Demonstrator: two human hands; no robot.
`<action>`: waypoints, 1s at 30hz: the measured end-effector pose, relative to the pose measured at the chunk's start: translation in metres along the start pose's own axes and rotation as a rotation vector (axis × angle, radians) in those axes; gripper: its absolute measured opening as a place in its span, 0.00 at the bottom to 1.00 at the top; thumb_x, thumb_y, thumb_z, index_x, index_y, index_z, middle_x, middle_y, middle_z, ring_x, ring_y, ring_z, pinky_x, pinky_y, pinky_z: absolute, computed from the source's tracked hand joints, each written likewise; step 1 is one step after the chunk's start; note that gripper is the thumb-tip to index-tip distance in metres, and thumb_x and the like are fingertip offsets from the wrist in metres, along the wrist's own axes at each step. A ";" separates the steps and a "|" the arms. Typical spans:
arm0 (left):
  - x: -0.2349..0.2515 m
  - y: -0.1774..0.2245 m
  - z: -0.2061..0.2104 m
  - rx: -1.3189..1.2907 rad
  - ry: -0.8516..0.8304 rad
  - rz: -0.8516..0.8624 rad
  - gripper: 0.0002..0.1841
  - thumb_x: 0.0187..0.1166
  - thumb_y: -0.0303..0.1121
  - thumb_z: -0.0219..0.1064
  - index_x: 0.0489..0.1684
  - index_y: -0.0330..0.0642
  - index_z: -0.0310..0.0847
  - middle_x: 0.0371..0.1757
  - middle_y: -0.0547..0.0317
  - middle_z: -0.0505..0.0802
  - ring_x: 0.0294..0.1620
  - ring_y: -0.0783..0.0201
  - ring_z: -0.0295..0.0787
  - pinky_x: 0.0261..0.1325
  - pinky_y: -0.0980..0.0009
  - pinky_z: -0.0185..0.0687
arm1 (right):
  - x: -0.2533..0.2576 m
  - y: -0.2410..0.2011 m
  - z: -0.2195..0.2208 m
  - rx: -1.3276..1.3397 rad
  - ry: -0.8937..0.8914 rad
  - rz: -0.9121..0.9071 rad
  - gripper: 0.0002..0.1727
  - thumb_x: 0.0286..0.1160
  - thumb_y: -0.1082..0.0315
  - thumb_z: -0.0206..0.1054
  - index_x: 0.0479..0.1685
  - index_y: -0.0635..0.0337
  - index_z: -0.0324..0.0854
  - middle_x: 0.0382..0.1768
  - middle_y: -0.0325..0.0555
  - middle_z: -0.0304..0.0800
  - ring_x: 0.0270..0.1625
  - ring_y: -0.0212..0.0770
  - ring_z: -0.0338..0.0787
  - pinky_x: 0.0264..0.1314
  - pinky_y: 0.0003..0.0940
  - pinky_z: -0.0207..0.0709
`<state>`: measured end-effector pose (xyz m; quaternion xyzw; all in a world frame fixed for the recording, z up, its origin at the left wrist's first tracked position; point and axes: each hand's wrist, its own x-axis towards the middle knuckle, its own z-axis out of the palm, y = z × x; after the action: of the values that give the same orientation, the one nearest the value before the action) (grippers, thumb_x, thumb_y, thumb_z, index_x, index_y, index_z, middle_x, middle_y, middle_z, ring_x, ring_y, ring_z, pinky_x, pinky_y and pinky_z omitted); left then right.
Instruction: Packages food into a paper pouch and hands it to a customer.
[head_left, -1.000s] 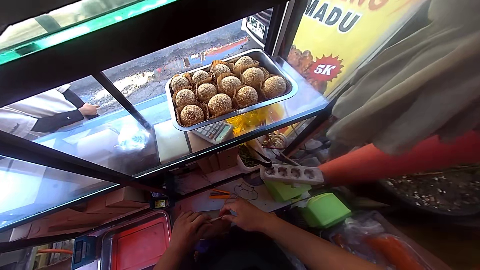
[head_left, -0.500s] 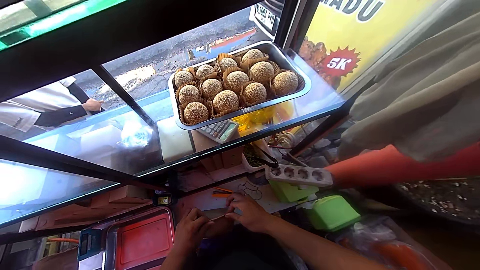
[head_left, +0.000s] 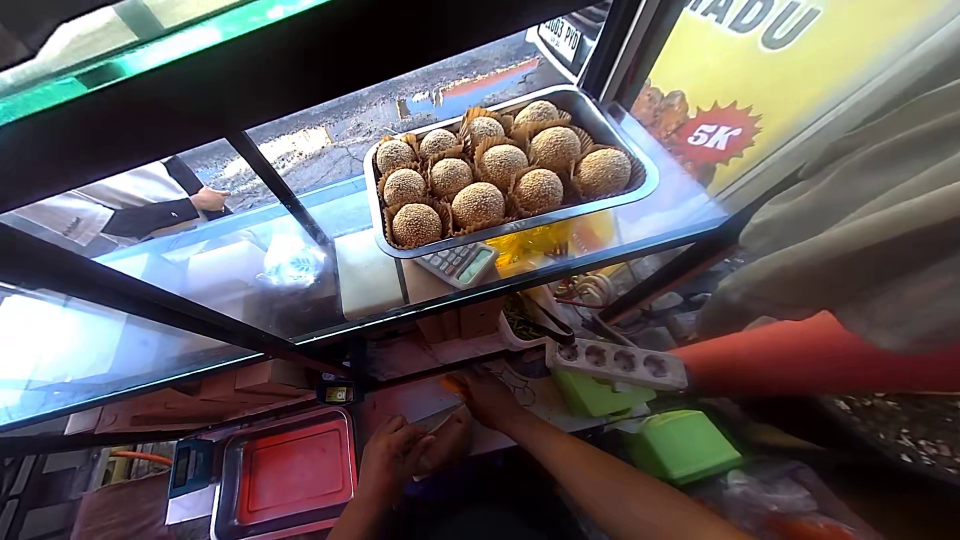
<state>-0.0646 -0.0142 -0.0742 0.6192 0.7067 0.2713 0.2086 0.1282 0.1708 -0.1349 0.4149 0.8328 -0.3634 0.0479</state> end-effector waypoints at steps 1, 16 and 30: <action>0.000 0.002 0.000 0.004 -0.005 -0.009 0.14 0.83 0.55 0.66 0.45 0.63 0.94 0.34 0.71 0.87 0.40 0.72 0.84 0.47 0.69 0.84 | -0.008 0.003 -0.008 0.143 0.032 0.029 0.24 0.86 0.54 0.61 0.71 0.61 0.79 0.70 0.58 0.80 0.69 0.52 0.86 0.73 0.50 0.81; 0.011 0.022 0.001 0.120 -0.061 0.036 0.16 0.87 0.50 0.60 0.47 0.57 0.93 0.38 0.60 0.89 0.45 0.61 0.88 0.50 0.63 0.87 | -0.033 -0.095 -0.102 -0.707 -0.396 -0.791 0.25 0.77 0.43 0.67 0.56 0.55 0.84 0.51 0.54 0.88 0.52 0.56 0.88 0.62 0.59 0.75; 0.003 0.027 0.001 0.104 -0.011 0.007 0.15 0.86 0.52 0.61 0.47 0.58 0.92 0.42 0.64 0.90 0.48 0.65 0.89 0.51 0.64 0.88 | -0.015 -0.109 -0.108 -0.703 -0.545 -0.888 0.23 0.80 0.44 0.67 0.47 0.57 0.89 0.48 0.50 0.91 0.53 0.53 0.89 0.66 0.58 0.73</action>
<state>-0.0439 -0.0087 -0.0569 0.6331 0.7166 0.2315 0.1793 0.0826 0.1880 0.0115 -0.1185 0.9533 -0.1457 0.2363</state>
